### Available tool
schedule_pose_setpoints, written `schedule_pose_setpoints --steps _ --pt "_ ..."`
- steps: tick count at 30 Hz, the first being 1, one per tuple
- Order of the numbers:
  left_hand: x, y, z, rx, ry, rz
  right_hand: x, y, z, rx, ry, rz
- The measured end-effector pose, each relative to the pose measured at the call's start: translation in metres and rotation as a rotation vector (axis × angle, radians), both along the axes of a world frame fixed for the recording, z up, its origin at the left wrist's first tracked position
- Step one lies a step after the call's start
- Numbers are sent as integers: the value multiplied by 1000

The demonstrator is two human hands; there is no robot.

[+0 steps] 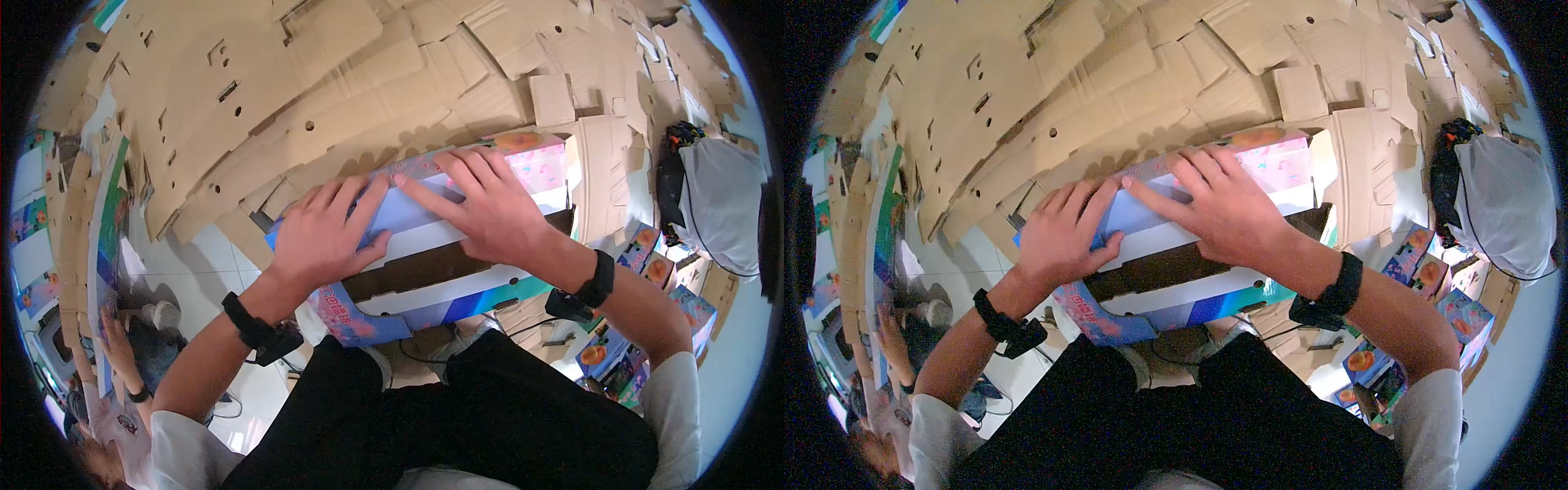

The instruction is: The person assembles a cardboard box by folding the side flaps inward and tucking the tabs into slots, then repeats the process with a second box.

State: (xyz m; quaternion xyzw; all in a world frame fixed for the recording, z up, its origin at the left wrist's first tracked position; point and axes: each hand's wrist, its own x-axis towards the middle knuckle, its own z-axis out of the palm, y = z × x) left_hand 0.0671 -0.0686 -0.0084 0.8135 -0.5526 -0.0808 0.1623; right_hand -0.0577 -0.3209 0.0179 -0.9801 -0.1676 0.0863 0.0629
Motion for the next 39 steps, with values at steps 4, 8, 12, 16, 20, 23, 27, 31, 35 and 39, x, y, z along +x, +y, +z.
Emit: schedule_pose_setpoints --steps 4,8,12,16,20,23,27,31,35,39 --pt "0 0 -1 -9 10 3 0 0 -2 -20 -16 3" --pt "1 1 -3 -25 -10 -5 3 -1 2 10 13 1" --pt "0 2 -5 -10 18 -4 1 0 -2 12 -27 1" --pt "-1 3 -6 -14 19 0 1 -1 -3 24 -40 -3" --pt "-1 4 -6 -5 4 0 1 -1 -1 -44 -63 27" --pt "-1 3 -6 -3 4 -1 0 -2 -3 -30 -80 24" --pt "-1 3 -6 -11 7 2 0 -1 -4 -27 -75 28" --pt "-2 5 -8 -12 9 -1 0 -1 -4 -21 -75 27" --pt "-1 3 -6 1 20 4 0 -1 -5 -17 -78 27" --pt "-2 3 -6 11 18 7 1 -1 -6 -21 -86 30"
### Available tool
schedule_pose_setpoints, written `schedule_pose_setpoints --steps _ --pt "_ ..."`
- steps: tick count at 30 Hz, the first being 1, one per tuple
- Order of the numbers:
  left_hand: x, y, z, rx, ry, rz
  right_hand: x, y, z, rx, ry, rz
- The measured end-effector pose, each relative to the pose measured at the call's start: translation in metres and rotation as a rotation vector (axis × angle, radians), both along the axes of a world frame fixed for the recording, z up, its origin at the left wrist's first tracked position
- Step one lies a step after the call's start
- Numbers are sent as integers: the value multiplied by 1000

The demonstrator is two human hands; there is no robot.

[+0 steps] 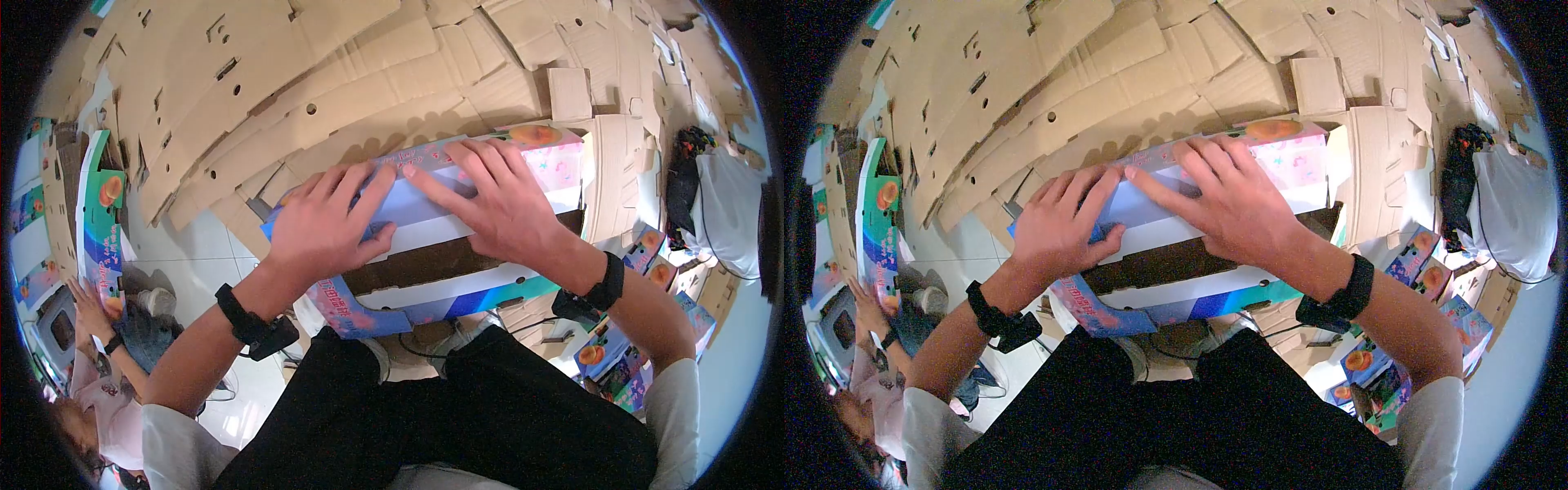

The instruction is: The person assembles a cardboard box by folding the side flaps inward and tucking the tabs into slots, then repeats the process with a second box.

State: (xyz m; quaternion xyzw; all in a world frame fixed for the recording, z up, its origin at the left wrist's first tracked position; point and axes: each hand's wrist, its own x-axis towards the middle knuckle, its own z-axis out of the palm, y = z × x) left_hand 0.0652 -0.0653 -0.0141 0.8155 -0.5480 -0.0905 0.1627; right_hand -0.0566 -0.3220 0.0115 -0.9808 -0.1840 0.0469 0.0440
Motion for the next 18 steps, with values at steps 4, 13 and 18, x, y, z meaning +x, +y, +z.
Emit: schedule_pose_setpoints --steps 4,13,18 --pt "0 0 0 -5 14 4 0 -1 2 6 16 1" --pt "-1 1 1 27 3 7 -1 0 2 27 27 -7" --pt "-1 1 0 -4 -5 7 -1 -1 0 63 29 -15"
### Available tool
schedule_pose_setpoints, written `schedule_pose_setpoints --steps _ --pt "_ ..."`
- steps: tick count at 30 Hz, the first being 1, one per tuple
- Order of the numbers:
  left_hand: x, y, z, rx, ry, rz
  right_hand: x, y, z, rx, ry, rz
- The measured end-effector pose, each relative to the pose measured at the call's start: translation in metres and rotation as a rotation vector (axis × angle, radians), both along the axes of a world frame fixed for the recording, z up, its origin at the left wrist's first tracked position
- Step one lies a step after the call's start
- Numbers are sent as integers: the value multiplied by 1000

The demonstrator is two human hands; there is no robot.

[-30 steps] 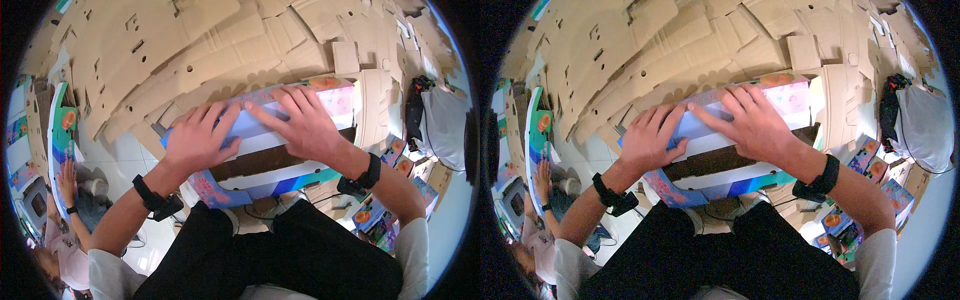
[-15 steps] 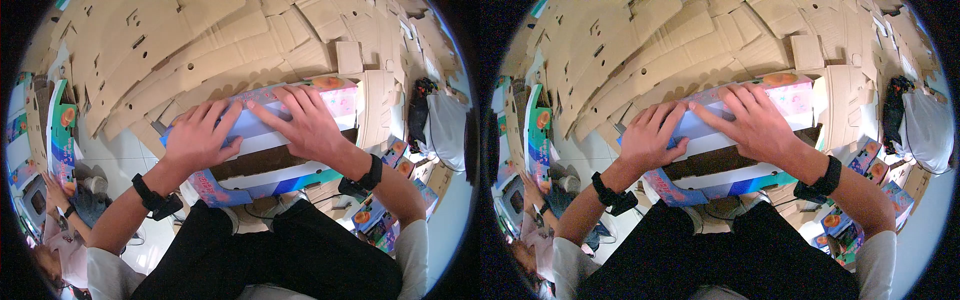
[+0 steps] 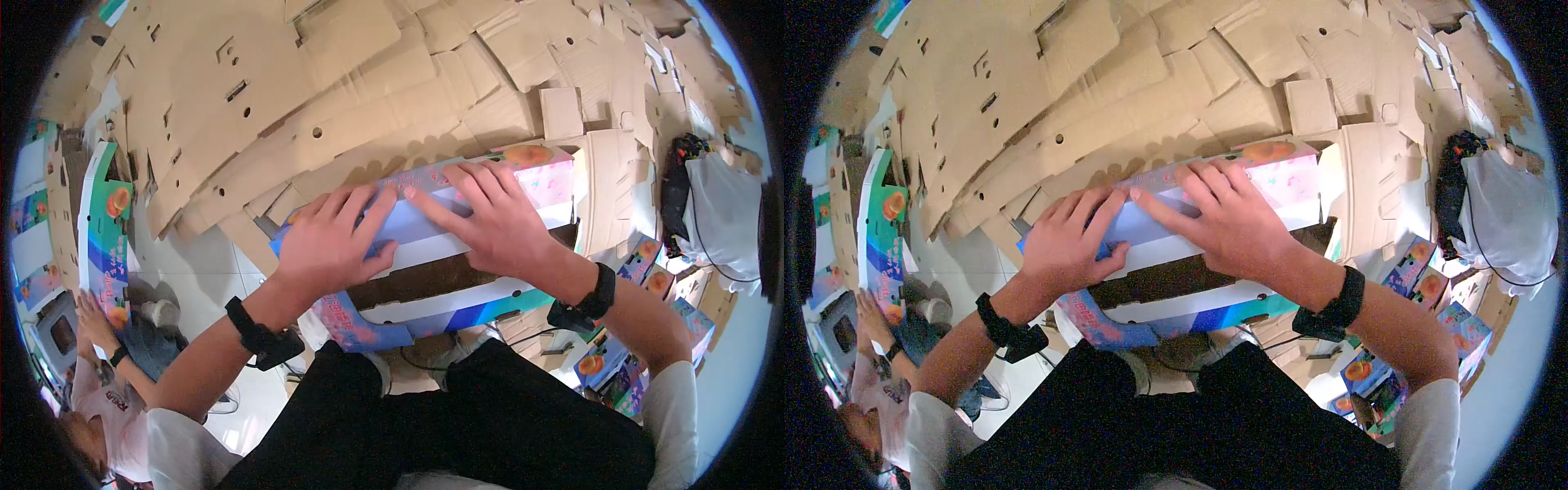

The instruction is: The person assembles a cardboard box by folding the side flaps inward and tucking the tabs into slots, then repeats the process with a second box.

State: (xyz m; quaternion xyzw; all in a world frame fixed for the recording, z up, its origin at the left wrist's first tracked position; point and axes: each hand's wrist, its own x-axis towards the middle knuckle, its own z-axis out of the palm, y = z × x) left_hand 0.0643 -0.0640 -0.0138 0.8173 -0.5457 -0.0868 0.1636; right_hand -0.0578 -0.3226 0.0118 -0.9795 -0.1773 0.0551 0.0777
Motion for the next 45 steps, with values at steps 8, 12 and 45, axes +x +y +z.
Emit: schedule_pose_setpoints --steps 8,12,45 --pt "2 -3 6 -32 -34 -15 -1 0 3 10 25 -5" --pt "2 -3 6 -28 -34 -18 0 0 7 -1 45 3" --pt "1 -2 4 -5 0 -12 0 0 5 -3 13 0"
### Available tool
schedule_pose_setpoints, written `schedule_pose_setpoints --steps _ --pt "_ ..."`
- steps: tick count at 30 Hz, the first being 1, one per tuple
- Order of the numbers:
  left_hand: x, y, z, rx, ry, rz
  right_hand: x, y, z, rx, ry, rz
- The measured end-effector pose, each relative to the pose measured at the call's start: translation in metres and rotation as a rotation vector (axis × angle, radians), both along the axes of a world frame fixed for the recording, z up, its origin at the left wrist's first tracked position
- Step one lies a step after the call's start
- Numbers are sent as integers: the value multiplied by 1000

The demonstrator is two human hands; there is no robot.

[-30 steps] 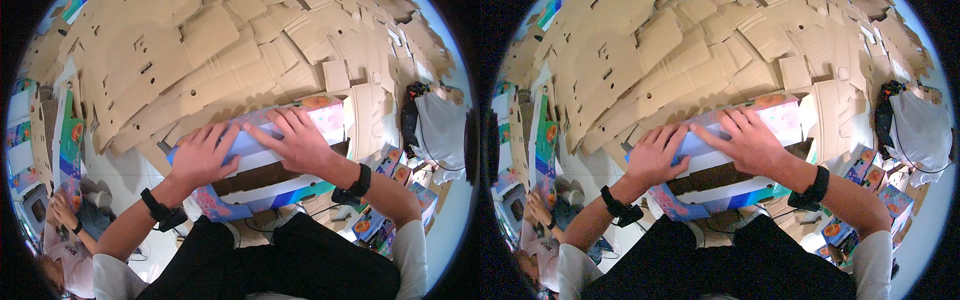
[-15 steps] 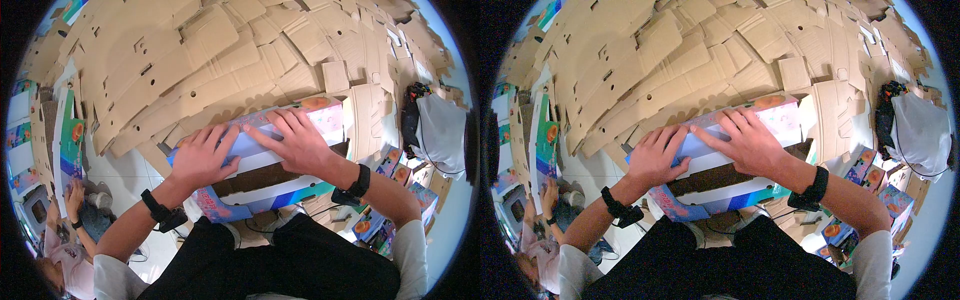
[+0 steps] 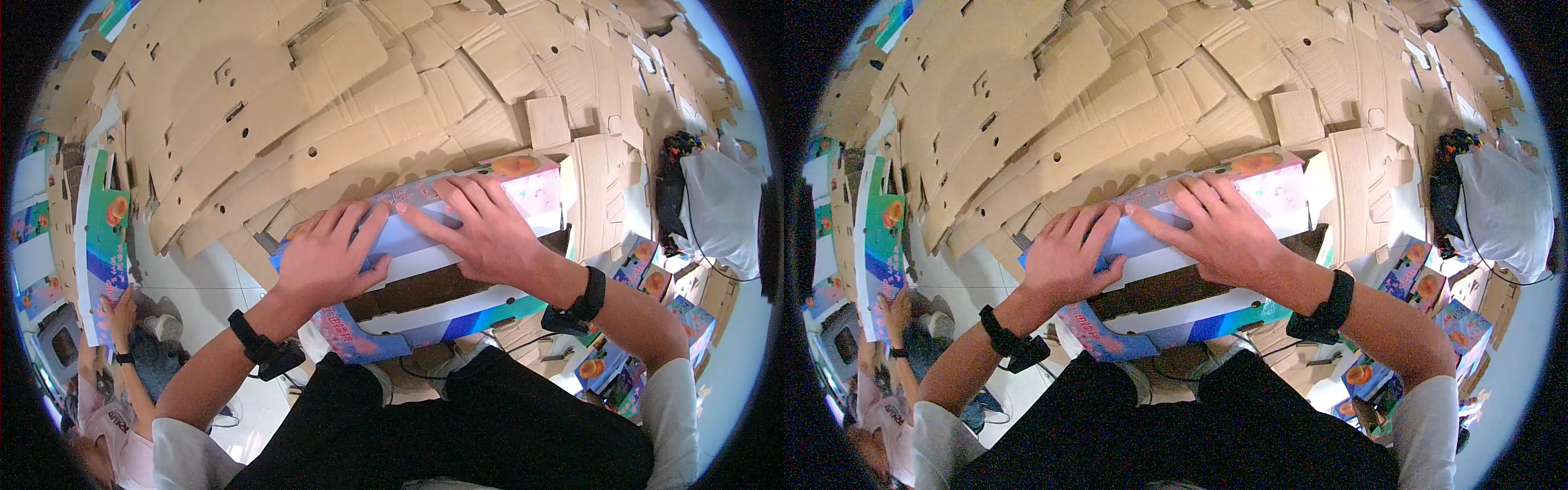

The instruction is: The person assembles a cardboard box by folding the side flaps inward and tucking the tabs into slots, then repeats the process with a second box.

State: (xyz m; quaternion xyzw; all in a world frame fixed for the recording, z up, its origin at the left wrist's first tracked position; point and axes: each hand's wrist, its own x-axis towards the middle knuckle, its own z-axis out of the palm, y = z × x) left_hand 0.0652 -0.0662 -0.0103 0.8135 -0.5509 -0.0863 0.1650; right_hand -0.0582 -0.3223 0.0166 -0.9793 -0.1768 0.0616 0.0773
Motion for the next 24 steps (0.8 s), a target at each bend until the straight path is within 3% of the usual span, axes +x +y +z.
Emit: schedule_pose_setpoints --steps 24 --pt "0 0 -1 3 15 2 0 0 -2 11 6 -10"
